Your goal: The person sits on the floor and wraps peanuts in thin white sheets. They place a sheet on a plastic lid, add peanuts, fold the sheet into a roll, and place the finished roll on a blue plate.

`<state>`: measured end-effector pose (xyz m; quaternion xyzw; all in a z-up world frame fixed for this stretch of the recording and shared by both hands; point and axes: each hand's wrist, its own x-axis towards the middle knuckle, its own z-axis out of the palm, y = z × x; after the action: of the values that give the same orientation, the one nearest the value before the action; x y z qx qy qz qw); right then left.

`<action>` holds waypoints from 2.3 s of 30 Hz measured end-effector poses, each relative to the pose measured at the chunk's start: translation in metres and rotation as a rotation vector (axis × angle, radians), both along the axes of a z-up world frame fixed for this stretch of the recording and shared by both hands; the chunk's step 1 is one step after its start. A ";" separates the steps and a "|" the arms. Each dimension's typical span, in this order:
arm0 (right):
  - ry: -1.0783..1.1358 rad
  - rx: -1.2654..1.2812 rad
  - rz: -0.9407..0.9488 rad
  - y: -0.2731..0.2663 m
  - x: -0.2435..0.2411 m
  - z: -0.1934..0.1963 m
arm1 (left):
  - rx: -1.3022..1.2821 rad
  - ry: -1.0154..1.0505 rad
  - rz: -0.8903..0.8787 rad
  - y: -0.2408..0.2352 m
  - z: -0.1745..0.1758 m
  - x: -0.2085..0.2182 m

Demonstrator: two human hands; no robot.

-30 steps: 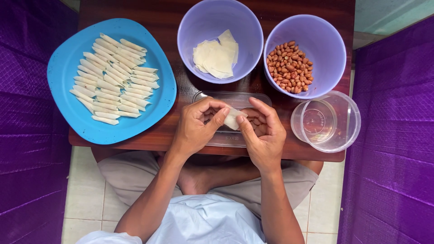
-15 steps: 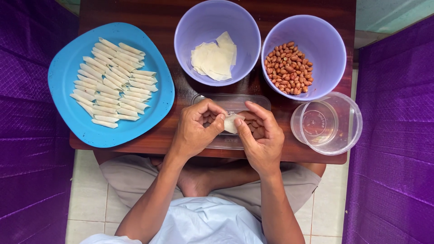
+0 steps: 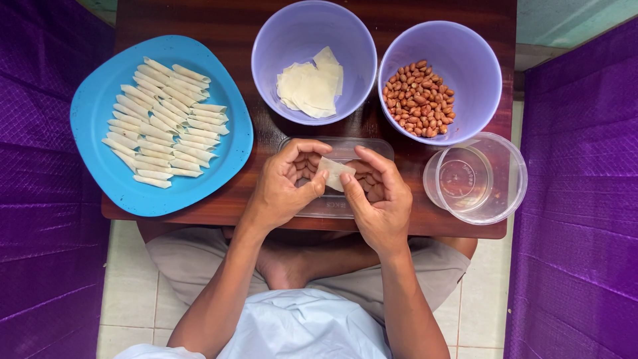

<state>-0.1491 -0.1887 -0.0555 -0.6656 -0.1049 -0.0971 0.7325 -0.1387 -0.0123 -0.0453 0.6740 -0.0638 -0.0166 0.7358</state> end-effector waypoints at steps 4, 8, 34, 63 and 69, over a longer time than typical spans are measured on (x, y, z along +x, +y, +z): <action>0.008 -0.012 0.015 0.002 -0.001 0.001 | -0.001 -0.011 0.002 0.001 -0.001 -0.001; 0.005 -0.022 -0.036 0.001 0.001 -0.004 | -0.012 -0.021 -0.019 0.001 -0.003 0.000; 0.251 -0.086 -0.152 0.012 -0.017 0.023 | 0.324 -0.531 0.350 0.001 0.012 -0.015; -0.329 -0.616 -0.295 -0.005 -0.030 0.032 | 0.502 -0.531 0.277 -0.006 0.020 -0.012; -0.471 -0.776 -0.245 -0.058 -0.001 0.093 | 0.366 -0.568 0.097 -0.029 0.061 0.006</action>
<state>-0.1506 -0.2462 0.0380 -0.8576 -0.2175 -0.2850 0.3688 -0.1325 -0.0418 0.0154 0.7749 -0.2298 0.1955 0.5554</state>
